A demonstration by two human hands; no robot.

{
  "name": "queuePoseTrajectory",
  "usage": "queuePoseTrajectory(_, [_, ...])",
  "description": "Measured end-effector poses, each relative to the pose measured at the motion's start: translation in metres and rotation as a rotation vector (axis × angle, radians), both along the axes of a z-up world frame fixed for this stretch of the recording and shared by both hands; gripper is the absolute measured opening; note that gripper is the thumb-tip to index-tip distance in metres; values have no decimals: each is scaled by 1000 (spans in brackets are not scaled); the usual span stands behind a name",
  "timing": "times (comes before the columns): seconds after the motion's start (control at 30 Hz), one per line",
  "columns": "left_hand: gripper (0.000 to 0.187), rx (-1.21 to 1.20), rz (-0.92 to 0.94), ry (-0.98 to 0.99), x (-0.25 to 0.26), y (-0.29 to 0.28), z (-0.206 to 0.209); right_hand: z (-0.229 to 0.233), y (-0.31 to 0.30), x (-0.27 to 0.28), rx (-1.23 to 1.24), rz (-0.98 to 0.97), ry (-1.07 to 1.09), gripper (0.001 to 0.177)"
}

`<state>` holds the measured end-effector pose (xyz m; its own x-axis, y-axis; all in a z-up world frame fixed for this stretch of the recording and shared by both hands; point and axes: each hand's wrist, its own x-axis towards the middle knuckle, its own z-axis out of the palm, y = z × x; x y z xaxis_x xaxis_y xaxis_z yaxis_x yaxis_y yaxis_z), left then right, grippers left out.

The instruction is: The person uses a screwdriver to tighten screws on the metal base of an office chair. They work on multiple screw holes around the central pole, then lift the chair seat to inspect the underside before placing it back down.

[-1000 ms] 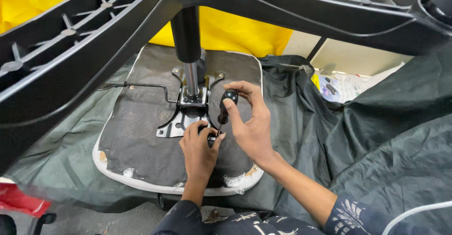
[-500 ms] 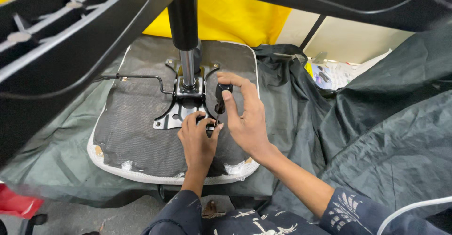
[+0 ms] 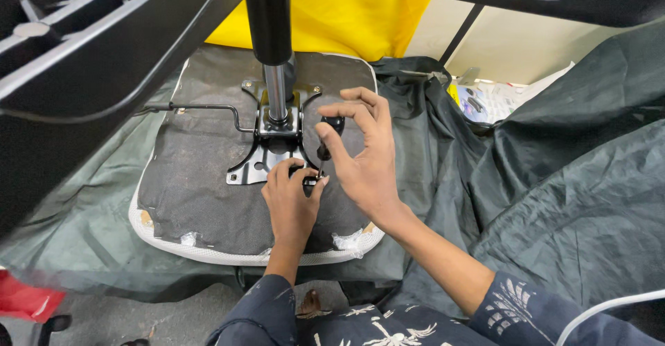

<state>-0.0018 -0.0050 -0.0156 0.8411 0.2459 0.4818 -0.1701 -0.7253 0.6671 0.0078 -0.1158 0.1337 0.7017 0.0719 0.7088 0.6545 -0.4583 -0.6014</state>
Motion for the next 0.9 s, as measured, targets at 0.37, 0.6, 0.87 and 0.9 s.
queuePoseTrajectory(0.37, [24,-2,-11,38,-2,0,3,6,3,-5,25,53,21,19])
queuePoseTrajectory(0.6, [23,-1,-5,24,-1,1,3,10,11,-7,119,59,134,22])
queuePoseTrajectory(0.87, [23,-9,-21,-15,-3,1,1,4,5,-4,-39,-10,-35,24])
queuePoseTrajectory(0.9, [23,-12,-22,-14,-4,2,2,3,4,-4,-32,-13,-1,22])
